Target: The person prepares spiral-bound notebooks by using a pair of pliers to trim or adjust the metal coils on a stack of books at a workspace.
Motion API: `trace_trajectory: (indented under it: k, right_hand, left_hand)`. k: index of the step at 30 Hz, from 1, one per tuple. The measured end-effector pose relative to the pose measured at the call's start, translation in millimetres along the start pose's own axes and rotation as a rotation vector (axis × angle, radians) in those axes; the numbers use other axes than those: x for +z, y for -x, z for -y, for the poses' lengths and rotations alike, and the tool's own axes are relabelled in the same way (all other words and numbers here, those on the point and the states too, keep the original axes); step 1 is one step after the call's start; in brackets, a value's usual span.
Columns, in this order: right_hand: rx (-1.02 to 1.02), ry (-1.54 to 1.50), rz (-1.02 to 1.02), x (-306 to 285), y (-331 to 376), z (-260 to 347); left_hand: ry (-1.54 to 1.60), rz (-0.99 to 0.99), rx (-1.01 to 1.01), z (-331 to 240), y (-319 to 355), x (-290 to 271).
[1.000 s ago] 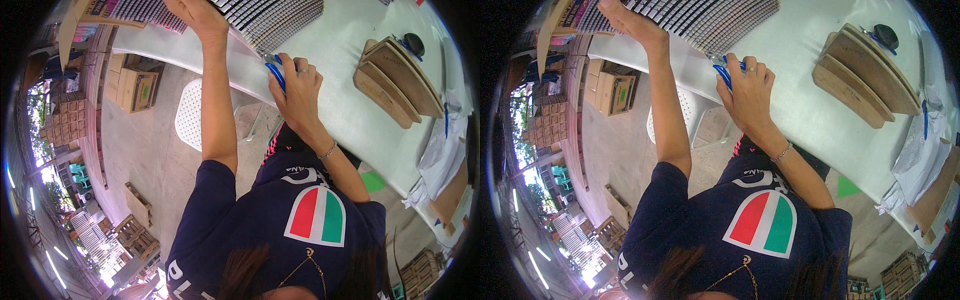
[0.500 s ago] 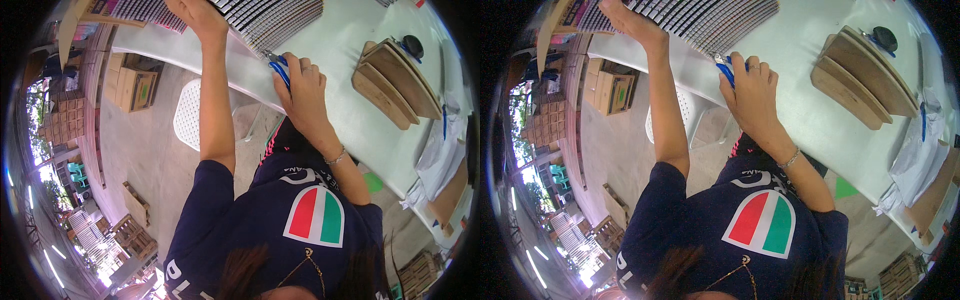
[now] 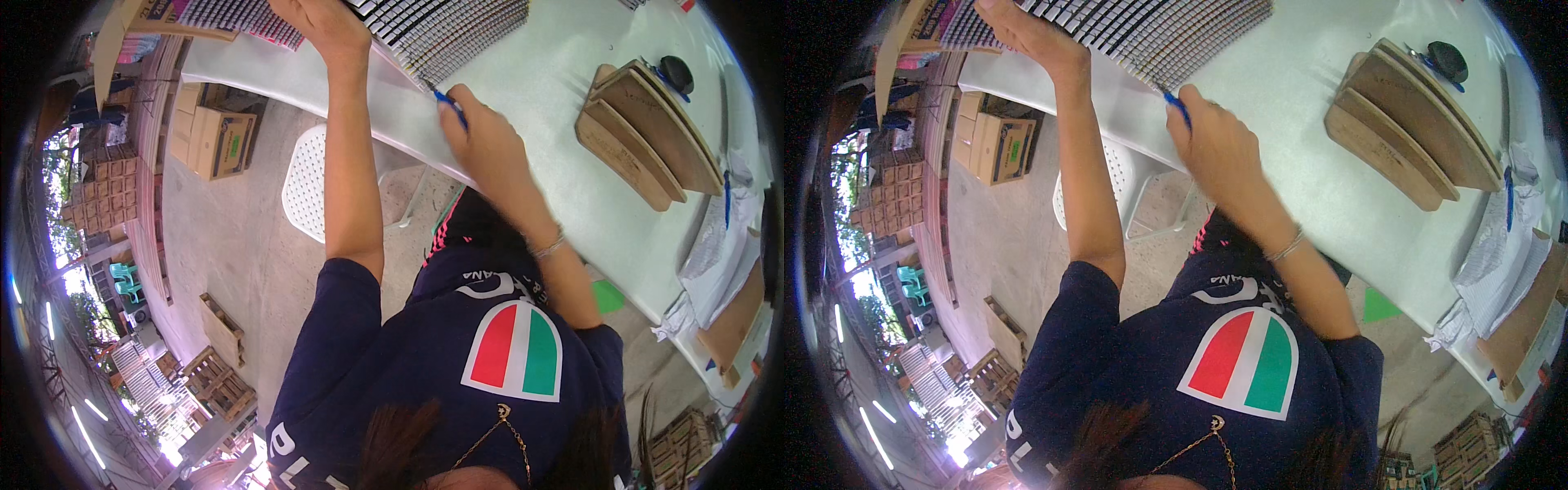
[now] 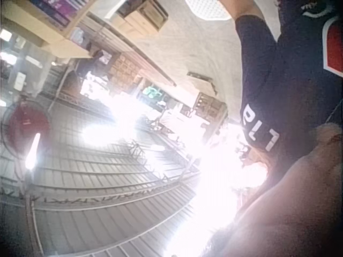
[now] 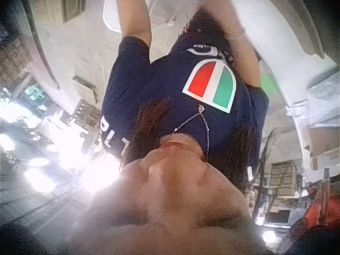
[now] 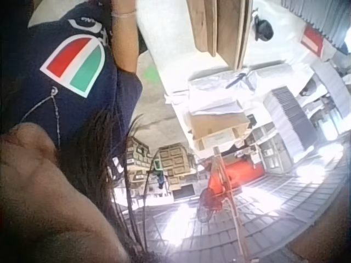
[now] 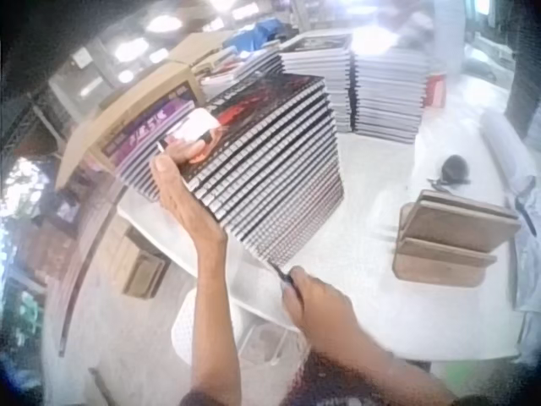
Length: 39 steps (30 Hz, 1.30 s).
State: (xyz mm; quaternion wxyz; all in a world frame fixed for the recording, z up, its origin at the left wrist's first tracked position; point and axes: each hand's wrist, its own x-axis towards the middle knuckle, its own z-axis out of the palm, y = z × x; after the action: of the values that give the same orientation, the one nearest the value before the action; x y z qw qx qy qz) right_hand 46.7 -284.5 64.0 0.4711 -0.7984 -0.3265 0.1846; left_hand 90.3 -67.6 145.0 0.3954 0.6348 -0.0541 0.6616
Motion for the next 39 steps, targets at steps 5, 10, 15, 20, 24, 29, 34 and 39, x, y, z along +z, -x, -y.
trace_trajectory:
  k: [5, 10, 15, 20, 24, 29, 34, 39]
  right_hand:
    - [-0.084, 0.046, -0.047, -13.5, -2.2, -4.1]
    - [-0.218, 0.496, -0.356, 9.9, 19.5, -3.4]
    - [-0.257, 0.524, -0.38, 16.3, 15.9, -11.3]
    - [-0.28, 0.554, -0.37, 17.1, 14.2, -11.8]
    - [-0.221, 0.539, -0.254, 16.8, 9.9, -8.5]
    - [0.069, 0.209, 0.204, -28.0, -14.0, 12.6]
    - [-0.194, 0.695, -0.288, 3.9, 18.3, -0.7]
    - [-0.262, 0.681, -0.384, 14.7, 17.1, -15.6]
  left_hand:
    - [0.042, 0.035, 0.003, 0.8, -2.3, 0.9]
    - [0.027, 0.009, 0.025, 2.0, -0.9, 2.2]
    - [0.005, 0.024, 0.011, 0.8, -0.1, 1.1]
    - [-0.009, 0.017, -0.007, -1.8, -0.3, 2.0]
    - [-0.049, 0.014, 0.002, -5.2, 0.8, 2.6]
    - [-0.079, 0.025, 0.004, -6.9, -1.1, 3.4]
    - [-0.068, 0.02, -0.023, -8.4, 1.7, 2.4]
    - [-0.051, 0.039, 0.036, -2.5, -2.0, 0.8]
